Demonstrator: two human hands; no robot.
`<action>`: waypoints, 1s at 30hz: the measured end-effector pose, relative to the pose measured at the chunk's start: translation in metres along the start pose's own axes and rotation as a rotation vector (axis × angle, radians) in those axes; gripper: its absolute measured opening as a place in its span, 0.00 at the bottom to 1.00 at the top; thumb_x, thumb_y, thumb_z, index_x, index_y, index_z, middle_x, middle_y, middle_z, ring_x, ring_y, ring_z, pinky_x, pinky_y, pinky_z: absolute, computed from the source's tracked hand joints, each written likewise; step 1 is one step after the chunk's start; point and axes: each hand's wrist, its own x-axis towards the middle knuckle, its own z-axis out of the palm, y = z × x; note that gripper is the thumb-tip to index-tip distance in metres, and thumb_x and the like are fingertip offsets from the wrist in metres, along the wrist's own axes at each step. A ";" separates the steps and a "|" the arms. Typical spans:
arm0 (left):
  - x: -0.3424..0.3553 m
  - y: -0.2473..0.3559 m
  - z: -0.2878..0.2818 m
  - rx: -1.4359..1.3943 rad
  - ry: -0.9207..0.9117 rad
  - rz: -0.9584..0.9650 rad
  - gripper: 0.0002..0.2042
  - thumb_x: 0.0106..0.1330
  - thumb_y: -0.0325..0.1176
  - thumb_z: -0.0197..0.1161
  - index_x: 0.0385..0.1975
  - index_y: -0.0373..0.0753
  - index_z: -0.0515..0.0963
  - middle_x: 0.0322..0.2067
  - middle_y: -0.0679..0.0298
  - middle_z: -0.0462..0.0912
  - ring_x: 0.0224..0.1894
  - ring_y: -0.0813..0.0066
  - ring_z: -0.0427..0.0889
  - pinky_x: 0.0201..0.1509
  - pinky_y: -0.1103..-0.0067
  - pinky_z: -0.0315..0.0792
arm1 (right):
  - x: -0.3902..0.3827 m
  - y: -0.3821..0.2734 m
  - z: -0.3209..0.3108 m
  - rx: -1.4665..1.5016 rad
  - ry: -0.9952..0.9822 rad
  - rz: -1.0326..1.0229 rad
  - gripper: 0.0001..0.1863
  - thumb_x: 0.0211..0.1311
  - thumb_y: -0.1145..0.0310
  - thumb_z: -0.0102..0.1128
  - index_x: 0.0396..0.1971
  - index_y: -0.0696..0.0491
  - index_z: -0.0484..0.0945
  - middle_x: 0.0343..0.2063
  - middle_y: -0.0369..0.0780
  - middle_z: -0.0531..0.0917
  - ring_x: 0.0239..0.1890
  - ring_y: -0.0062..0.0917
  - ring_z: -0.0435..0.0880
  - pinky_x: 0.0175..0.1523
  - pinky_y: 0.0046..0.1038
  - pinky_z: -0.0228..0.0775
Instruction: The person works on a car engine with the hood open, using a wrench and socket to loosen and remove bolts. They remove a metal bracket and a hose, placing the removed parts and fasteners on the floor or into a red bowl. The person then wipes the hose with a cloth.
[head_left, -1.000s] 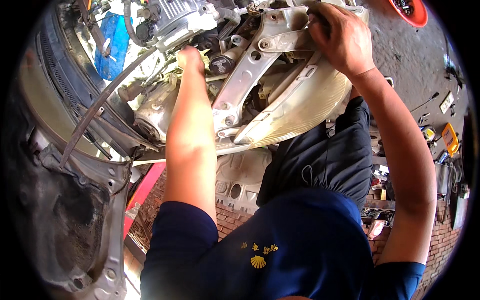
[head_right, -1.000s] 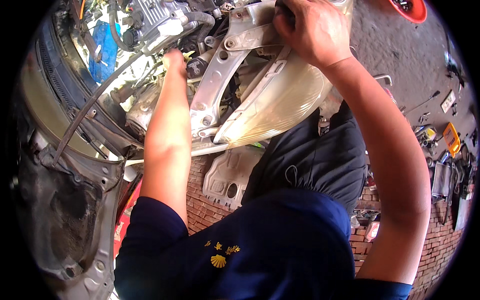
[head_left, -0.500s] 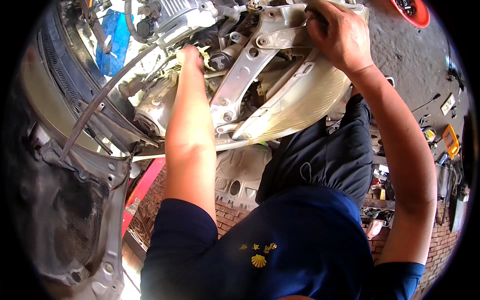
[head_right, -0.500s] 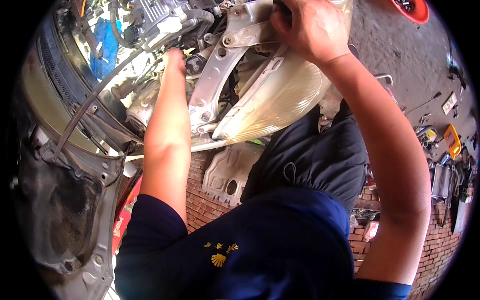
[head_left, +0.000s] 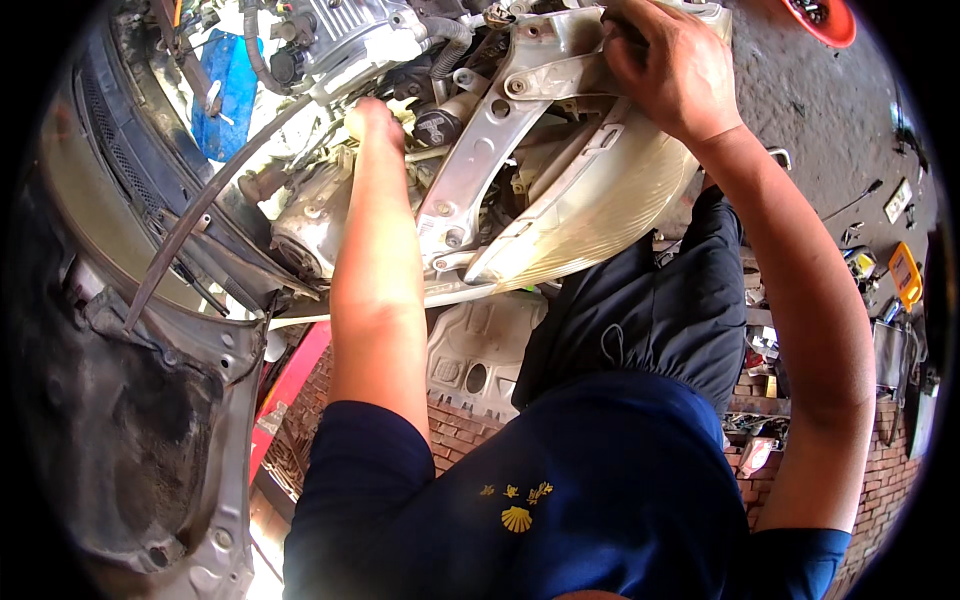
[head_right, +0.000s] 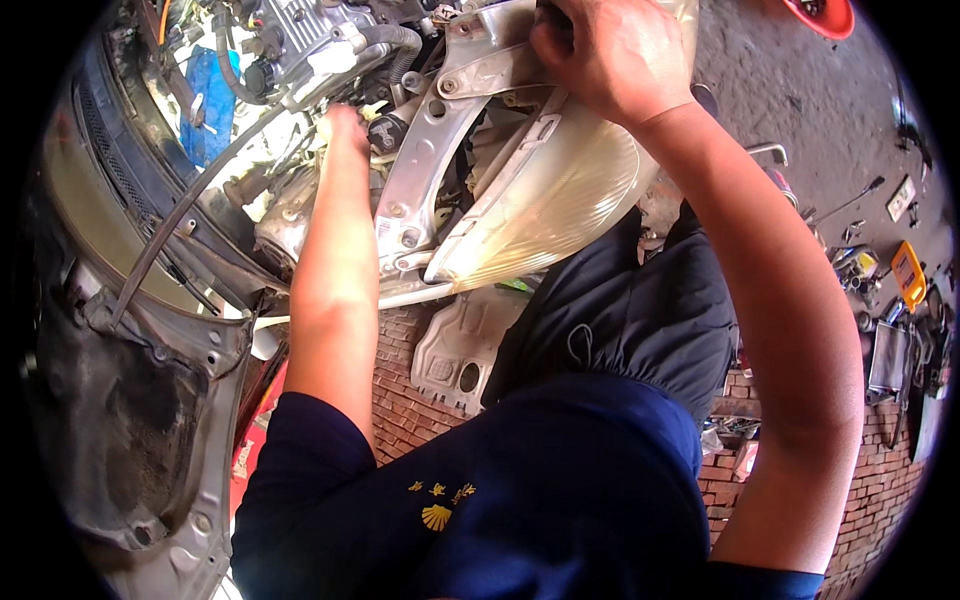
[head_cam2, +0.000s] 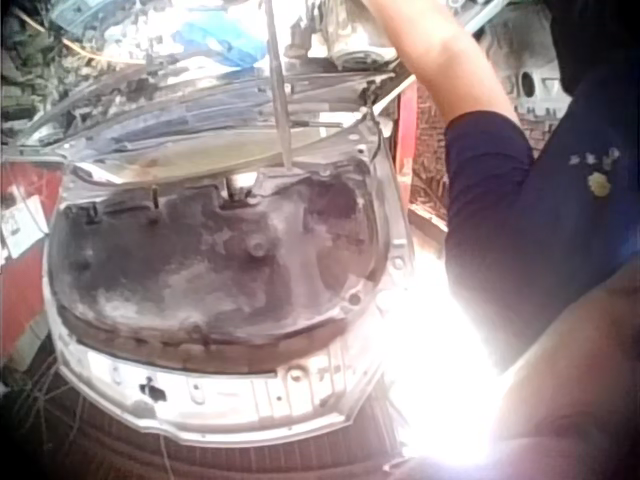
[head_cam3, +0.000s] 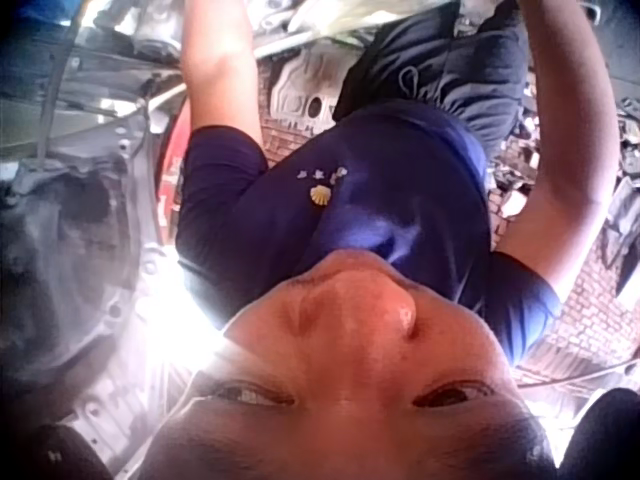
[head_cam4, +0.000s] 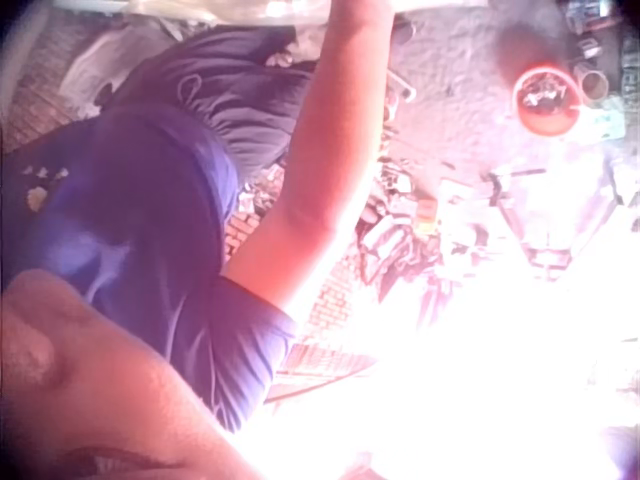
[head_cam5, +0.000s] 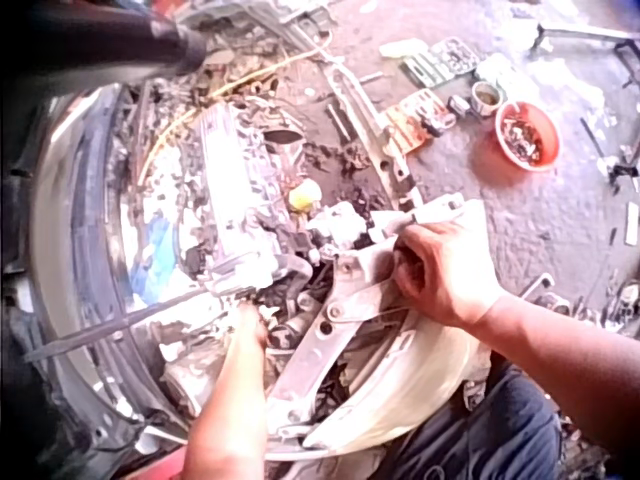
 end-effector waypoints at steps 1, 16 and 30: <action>-0.004 0.000 0.002 0.000 -0.007 -0.005 0.08 0.67 0.29 0.53 0.35 0.34 0.77 0.27 0.59 0.78 0.21 0.71 0.70 0.21 0.72 0.63 | -0.001 0.003 0.002 -0.006 -0.008 0.009 0.05 0.49 0.71 0.62 0.24 0.54 0.75 0.24 0.48 0.80 0.30 0.48 0.81 0.38 0.44 0.73; -0.008 0.060 -0.045 -0.177 -0.362 -0.231 0.07 0.75 0.32 0.47 0.33 0.42 0.67 0.19 0.66 0.64 0.16 0.78 0.56 0.21 0.78 0.52 | -0.003 0.002 -0.002 -0.033 -0.023 0.017 0.05 0.50 0.72 0.61 0.23 0.55 0.74 0.23 0.49 0.79 0.30 0.48 0.80 0.38 0.44 0.73; -0.033 0.055 -0.029 0.441 -0.472 -0.017 0.18 0.80 0.37 0.38 0.61 0.35 0.65 0.41 0.48 0.80 0.37 0.56 0.86 0.42 0.61 0.87 | -0.016 0.020 0.008 -0.177 -0.013 0.046 0.12 0.58 0.63 0.65 0.41 0.51 0.82 0.34 0.42 0.86 0.38 0.42 0.85 0.44 0.41 0.77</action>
